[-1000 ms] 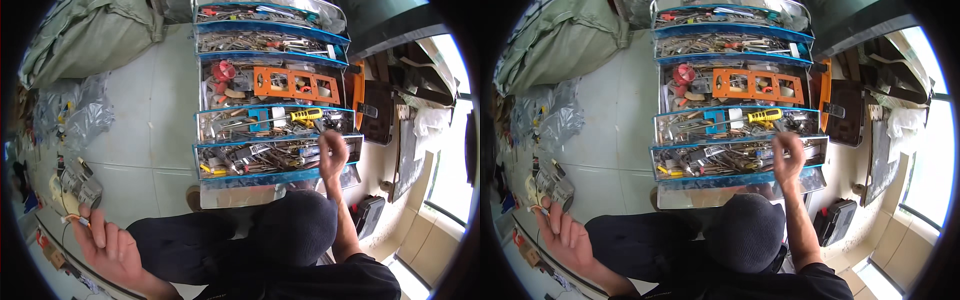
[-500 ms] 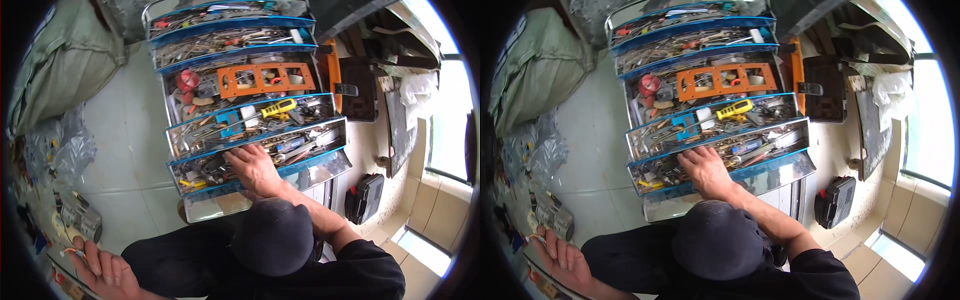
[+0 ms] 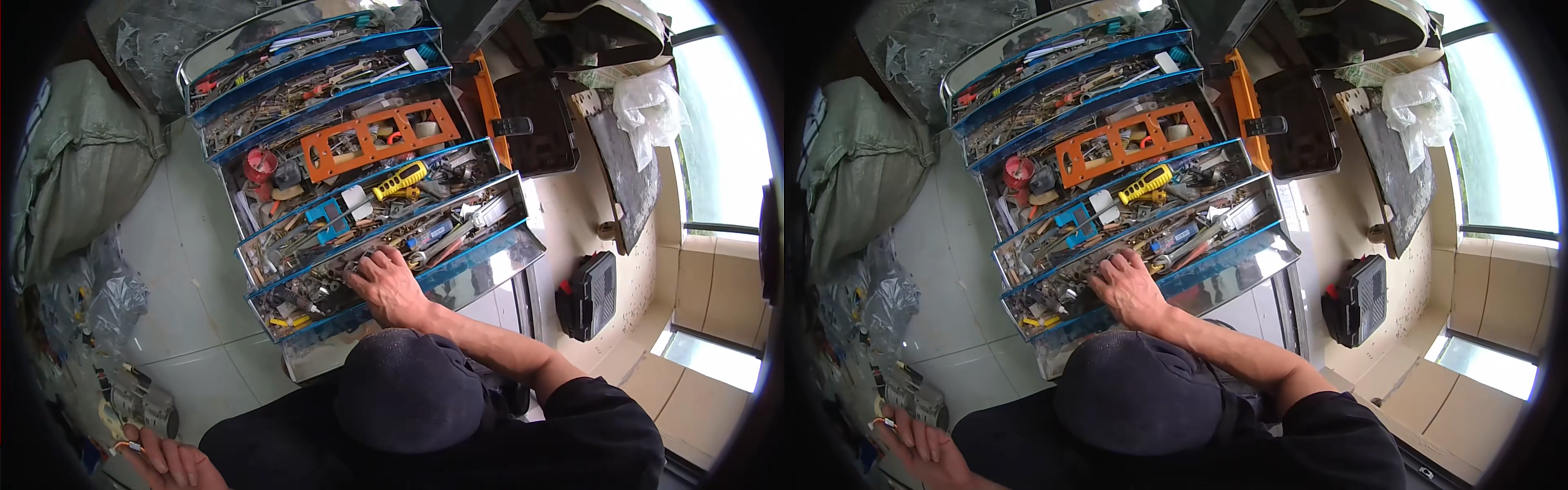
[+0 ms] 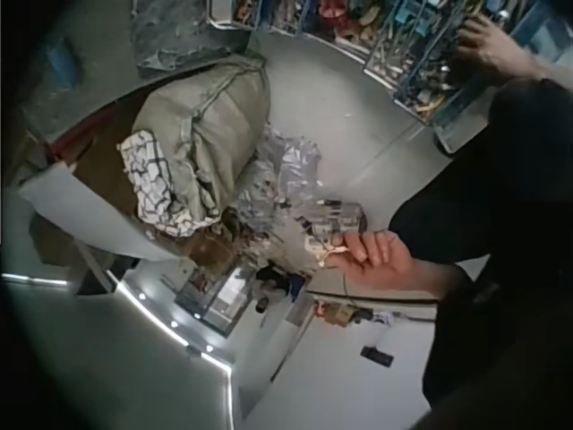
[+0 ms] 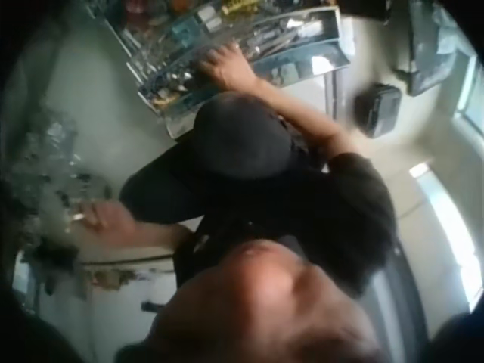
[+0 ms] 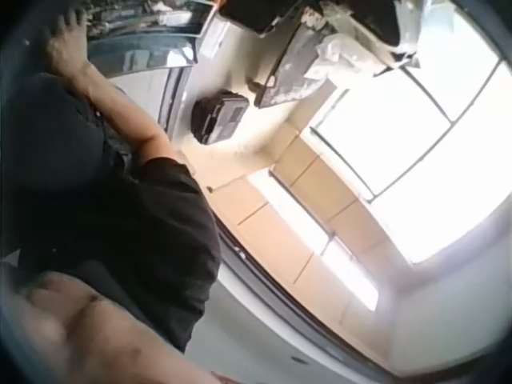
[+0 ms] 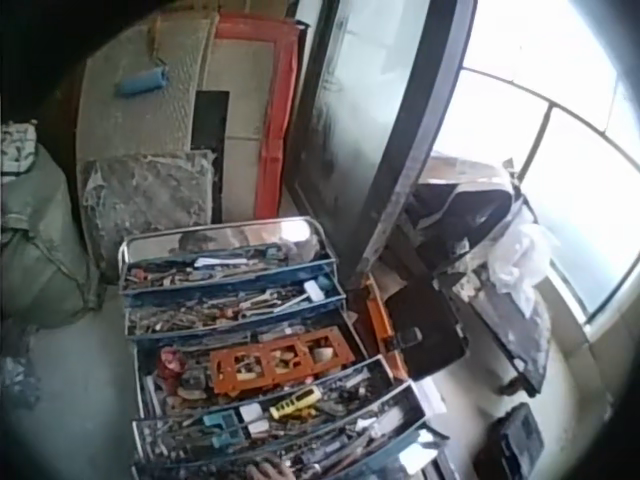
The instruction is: The person removes a small pipe fitting from an air compressor, retrieves thread seal tape from a toolbox, and wraps the tape around the threaded end of the pipe fitting.
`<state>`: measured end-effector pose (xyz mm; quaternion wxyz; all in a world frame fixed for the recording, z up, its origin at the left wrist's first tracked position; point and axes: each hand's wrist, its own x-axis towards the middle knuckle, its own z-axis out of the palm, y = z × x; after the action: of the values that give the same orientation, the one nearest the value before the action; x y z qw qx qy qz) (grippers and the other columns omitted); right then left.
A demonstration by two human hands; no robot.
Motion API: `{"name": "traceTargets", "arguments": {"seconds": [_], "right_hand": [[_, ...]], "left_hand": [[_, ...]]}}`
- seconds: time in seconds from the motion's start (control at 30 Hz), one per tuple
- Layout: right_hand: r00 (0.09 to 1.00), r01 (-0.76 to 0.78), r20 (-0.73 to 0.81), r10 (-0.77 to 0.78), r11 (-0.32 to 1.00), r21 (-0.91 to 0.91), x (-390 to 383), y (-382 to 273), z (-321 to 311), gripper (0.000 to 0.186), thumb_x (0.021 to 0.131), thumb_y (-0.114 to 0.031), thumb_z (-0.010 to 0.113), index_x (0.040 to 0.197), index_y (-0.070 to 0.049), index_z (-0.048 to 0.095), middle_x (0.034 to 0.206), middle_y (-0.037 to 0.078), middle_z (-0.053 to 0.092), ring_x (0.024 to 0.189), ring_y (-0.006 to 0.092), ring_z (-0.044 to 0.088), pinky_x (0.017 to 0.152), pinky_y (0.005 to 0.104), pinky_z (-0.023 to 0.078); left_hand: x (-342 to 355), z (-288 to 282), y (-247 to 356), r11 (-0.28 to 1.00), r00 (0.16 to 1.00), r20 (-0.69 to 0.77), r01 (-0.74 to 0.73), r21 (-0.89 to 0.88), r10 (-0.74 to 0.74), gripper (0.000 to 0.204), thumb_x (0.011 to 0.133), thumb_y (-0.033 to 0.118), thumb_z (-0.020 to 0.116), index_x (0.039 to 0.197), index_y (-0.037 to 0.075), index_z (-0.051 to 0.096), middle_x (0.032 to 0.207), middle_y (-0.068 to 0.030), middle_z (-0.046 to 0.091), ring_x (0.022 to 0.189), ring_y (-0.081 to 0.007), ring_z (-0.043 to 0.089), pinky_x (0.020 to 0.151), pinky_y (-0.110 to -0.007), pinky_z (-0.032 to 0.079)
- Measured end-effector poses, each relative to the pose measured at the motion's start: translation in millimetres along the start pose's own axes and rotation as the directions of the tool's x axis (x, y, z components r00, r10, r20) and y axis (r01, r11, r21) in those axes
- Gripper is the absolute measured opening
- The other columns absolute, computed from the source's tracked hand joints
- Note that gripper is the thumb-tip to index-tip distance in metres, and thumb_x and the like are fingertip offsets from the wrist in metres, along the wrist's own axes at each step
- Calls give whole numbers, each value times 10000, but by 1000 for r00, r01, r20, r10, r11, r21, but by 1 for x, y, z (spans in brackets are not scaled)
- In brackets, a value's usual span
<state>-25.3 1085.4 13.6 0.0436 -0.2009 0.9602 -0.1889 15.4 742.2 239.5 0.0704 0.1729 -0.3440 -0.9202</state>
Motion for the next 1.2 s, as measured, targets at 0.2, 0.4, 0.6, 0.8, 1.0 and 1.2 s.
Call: {"name": "traceTargets", "arguments": {"seconds": [0.2, 0.4, 0.6, 0.8, 1.0, 1.2], "right_hand": [[995, -41, -88, 50, 994, 99, -18, 6, -6, 440, 802, -134, 602, 1238, -84, 640, 893, 63, 541, 945, 261, 569, 1059, 473, 397], [966, -33, -243, 91, 972, 231, -42, 12, -13, 361, 796, -62, 705, 1154, -86, 677, 897, 56, 607, 919, 264, 623, 1058, 494, 418], [874, -258, -379, 303, 952, 167, -71, 70, -44, 237, 813, -67, 713, 1049, -63, 701, 885, 86, 629, 857, 299, 615, 985, 491, 446], [751, -584, -281, 598, 800, 141, -82, 121, -60, 467, 841, -217, 740, 1271, -50, 666, 1239, 193, 621, 1164, 382, 569, 1014, 469, 458], [782, -558, -251, 571, 820, 126, -73, 106, -48, 435, 825, -251, 751, 1199, -34, 700, 1148, 178, 654, 1088, 388, 561, 955, 460, 467], [804, -545, -128, 581, 805, 235, -71, 92, -59, 413, 821, -239, 761, 1172, -27, 714, 1141, 171, 677, 1066, 371, 601, 958, 451, 482]], "left_hand": [[2, 1, -1, 999, 1000, 7, 9, -53, -8, 301, 1084, 317, 472, 1082, 63, 633, 767, -37, 520, 539, -122, 400, 488, -250, 354], [0, -7, 2, 999, 999, -4, 43, -12, -43, 346, 1086, 360, 461, 1030, 66, 633, 779, -56, 543, 551, -148, 447, 489, -268, 382], [-6, -20, 12, 998, 999, 17, 50, -27, -50, 362, 1093, 368, 437, 1021, 67, 624, 796, -78, 560, 572, -178, 461, 549, -315, 427], [-2, 0, -2, 994, 999, 22, 37, -100, -35, 389, 1101, 380, 406, 1056, 62, 626, 772, -76, 525, 559, -170, 408, 526, -312, 380], [-17, 22, -3, 1000, 999, -20, 26, -12, -27, 364, 1104, 355, 407, 1083, 76, 640, 749, -58, 507, 524, -141, 373, 466, -287, 346], [-40, 27, 11, 977, 991, 126, 25, 213, -53, 395, 1092, 418, 421, 1230, 107, 622, 822, -104, 578, 550, -185, 454, 483, -309, 416]]}}
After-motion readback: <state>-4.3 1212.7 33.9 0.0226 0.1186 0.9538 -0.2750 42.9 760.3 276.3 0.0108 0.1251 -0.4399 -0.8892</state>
